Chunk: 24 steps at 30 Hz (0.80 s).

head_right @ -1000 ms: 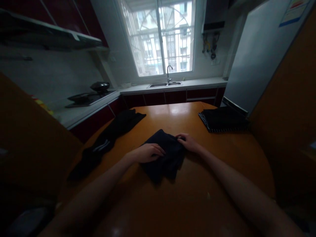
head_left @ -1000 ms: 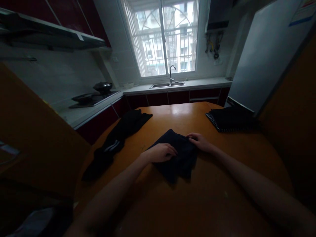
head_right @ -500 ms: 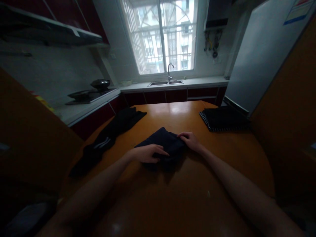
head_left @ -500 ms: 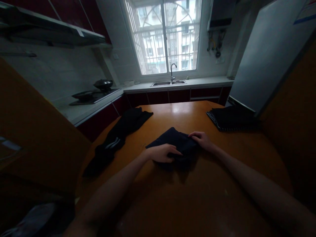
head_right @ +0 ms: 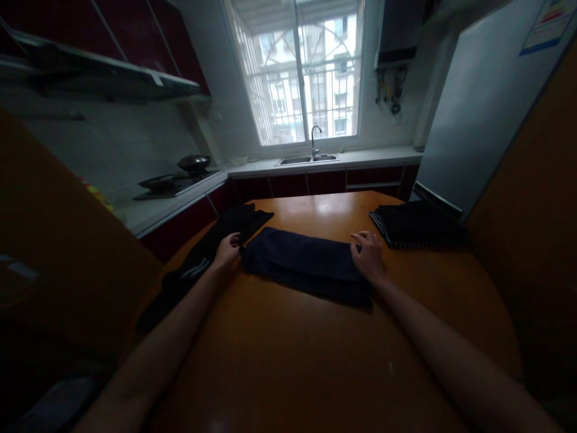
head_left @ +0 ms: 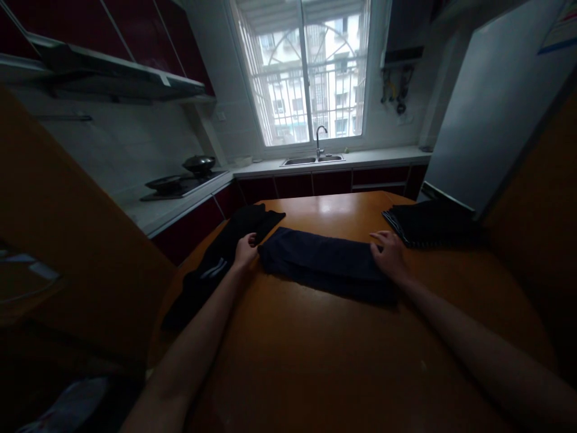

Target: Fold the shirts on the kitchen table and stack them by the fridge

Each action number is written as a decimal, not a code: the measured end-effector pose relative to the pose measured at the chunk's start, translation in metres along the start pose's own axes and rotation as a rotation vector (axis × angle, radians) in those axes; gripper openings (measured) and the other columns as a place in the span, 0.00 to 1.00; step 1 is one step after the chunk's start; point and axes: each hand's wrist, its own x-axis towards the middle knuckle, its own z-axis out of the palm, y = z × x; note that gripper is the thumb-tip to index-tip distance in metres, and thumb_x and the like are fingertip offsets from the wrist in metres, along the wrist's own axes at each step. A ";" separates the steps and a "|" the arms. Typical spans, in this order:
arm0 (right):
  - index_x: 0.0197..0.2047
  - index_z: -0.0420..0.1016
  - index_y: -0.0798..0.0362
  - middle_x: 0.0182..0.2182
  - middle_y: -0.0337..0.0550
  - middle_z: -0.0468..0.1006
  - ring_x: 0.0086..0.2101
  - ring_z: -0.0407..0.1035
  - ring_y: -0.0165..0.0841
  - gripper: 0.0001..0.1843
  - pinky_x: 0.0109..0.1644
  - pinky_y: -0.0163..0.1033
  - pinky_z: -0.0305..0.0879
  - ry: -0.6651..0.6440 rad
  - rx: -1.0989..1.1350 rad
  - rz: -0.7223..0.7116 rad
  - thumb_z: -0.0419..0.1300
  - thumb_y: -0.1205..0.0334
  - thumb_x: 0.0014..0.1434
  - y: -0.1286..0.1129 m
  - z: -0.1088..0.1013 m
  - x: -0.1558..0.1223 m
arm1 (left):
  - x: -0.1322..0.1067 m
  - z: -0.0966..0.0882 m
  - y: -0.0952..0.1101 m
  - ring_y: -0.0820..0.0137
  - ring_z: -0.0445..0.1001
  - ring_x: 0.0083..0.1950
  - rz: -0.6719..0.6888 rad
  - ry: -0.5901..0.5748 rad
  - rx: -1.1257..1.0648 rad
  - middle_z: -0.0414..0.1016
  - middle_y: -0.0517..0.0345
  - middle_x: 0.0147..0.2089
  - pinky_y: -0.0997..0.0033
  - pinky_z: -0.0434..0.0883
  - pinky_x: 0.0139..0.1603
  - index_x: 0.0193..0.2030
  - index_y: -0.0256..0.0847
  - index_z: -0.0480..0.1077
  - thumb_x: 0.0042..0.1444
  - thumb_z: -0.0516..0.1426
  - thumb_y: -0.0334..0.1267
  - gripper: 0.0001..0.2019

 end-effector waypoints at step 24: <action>0.37 0.76 0.53 0.30 0.38 0.78 0.29 0.71 0.32 0.21 0.35 0.36 0.67 -0.952 0.853 0.312 0.68 0.45 0.50 -0.045 0.000 -0.014 | -0.033 0.035 0.055 0.67 0.75 0.35 0.434 -0.753 0.412 0.77 0.56 0.35 0.71 0.71 0.39 0.42 0.38 0.76 0.63 0.51 0.40 0.13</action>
